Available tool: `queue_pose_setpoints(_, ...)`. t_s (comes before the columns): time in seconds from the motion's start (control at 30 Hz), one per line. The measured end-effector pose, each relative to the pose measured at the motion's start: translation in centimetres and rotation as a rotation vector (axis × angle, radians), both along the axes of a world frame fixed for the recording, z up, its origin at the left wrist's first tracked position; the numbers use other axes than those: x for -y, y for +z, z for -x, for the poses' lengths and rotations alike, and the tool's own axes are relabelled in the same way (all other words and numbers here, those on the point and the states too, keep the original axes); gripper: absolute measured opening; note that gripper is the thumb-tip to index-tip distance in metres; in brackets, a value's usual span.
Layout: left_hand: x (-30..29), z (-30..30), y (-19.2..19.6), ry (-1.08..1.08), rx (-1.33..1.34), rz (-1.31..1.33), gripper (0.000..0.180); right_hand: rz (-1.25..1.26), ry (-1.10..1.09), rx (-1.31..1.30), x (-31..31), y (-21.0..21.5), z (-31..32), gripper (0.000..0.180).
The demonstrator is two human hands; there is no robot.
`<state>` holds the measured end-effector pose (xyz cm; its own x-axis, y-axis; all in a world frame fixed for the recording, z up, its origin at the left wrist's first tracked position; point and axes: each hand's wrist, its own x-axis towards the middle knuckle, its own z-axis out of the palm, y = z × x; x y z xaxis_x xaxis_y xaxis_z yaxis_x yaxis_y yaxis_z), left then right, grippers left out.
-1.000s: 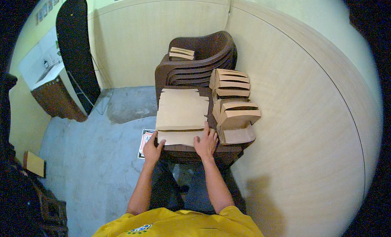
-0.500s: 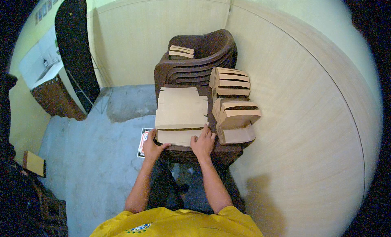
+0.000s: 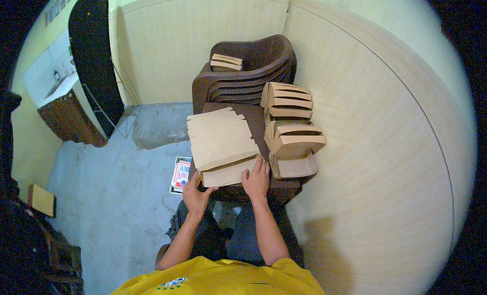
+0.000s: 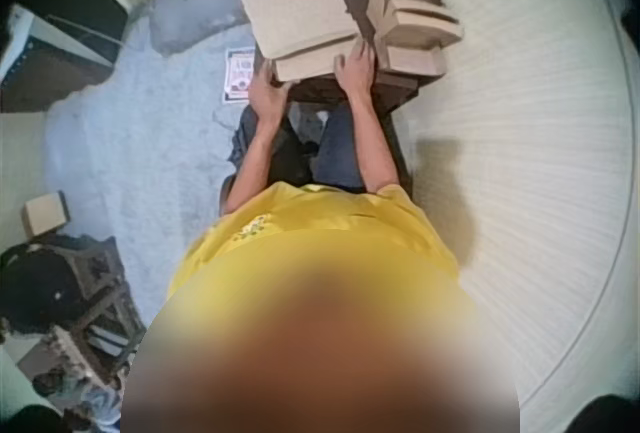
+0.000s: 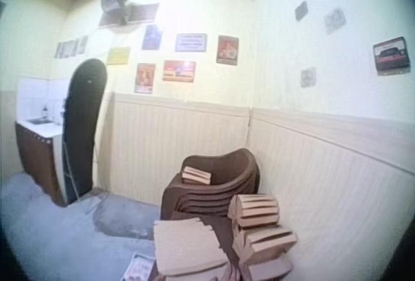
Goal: The person folds flat cardboard pieces into small boxes by hand, aligning edges and tucking flaps to form the box shape. Completed boxes are stacked on a nearby chair while additional flat pieces are taken from a pile on the table.
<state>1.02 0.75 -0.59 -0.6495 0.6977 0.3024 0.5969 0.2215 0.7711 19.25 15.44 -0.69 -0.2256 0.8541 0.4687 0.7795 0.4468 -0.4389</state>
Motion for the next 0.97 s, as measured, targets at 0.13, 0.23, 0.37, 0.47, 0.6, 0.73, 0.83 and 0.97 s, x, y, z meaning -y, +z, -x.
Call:
queue_pose_setpoints(0.13, 0.7, -0.1, -0.1, -0.007, -0.079, 0.011, 0.086, 0.020, -0.043, 0.008, 0.8, 0.1, -0.1, 0.073)
queue_pose_setpoints(0.23, 0.9, -0.4, 0.0, 0.004, -0.068, 0.023, 0.080, 0.000, -0.042, -0.022, 0.9, 0.4, -0.2, 0.067)
queue_pose_setpoints(0.37, 0.8, -0.5, 0.2, -0.007, -0.122, 0.039, 0.073, 0.030, -0.048, -0.004, 1.3, 0.5, -0.5, 0.061)
queue_pose_setpoints(0.47, 1.0, -0.5, 0.1, -0.026, -0.158, 0.061, 0.073, -0.023, -0.040, -0.014, 1.5, 0.0, -0.7, 0.058)
queue_pose_setpoints(0.6, 1.3, -0.4, -0.2, -0.045, -0.143, 0.041, 0.074, -0.015, -0.035, -0.092, 1.7, -0.7, -0.6, 0.056)
queue_pose_setpoints(0.73, 1.2, -0.6, -0.2, -0.041, -0.135, 0.034, 0.078, 0.025, -0.023, -0.100, 1.8, -0.6, -0.8, 0.055)
queue_pose_setpoints(0.83, 1.0, 0.2, 0.3, -0.005, -0.091, 0.074, 0.082, 0.045, -0.027, -0.090, 1.9, -0.1, -0.9, 0.057)
queue_pose_setpoints(0.97, -1.1, 3.6, 1.0, -0.003, -0.263, -0.047, 0.095, -0.053, -0.015, 0.091, 1.1, 1.2, -0.8, 0.065)
